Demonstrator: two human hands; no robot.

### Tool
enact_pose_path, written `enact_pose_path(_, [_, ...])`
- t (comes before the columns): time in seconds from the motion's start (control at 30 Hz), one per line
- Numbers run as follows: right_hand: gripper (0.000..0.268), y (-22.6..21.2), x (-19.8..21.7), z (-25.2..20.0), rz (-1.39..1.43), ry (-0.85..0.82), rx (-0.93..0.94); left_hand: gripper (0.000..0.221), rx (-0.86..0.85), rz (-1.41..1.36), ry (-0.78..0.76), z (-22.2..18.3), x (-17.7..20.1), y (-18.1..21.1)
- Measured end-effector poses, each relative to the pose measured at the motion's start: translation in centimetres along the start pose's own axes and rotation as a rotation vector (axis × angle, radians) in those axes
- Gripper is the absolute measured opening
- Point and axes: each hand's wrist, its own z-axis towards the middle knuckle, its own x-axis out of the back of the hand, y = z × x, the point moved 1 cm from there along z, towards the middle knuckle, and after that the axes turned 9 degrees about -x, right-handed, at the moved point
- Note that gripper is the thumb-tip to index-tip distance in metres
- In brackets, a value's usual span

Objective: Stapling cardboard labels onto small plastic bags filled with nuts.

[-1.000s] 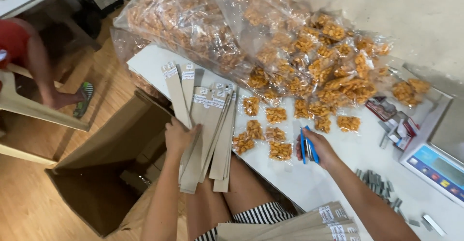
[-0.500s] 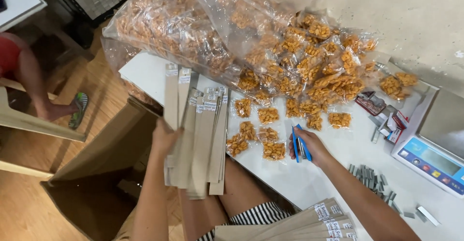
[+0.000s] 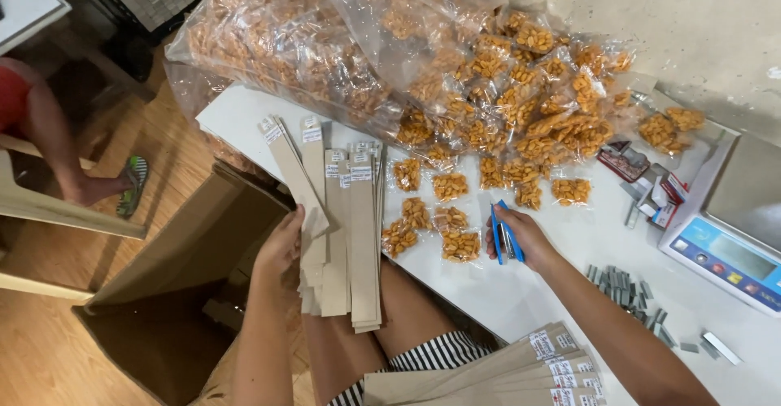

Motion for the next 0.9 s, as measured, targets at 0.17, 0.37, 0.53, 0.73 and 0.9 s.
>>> enact_pose_path(0.17, [0.045, -0.2, -0.1, -0.3, 0.005, 0.003, 0.009, 0.107, -0.011, 0.049, -0.022, -1.1, -3.6, 1.8])
enact_pose_path(0.37, [0.043, -0.6, -0.5, -0.9, -0.011, 0.014, -0.007, 0.094, -0.161, -0.045, 0.145, -1.0, -2.6, 1.0])
enact_pose_path(0.53, [0.044, -0.3, -0.5, -0.6, -0.007, 0.007, -0.002, 0.087, -0.251, -0.138, 0.3, 0.4, -1.7, 0.9])
enact_pose_path(0.73, [0.045, -0.5, -0.6, -0.9, -0.015, 0.012, 0.011, 0.12, -0.338, -0.173, 0.173, 3.7, -4.8, 3.2])
enact_pose_path(0.9, [0.045, -0.2, -0.5, -0.5, 0.014, 0.027, 0.016, 0.142, -0.198, 0.329, 0.137, 6.0, -6.5, 6.8])
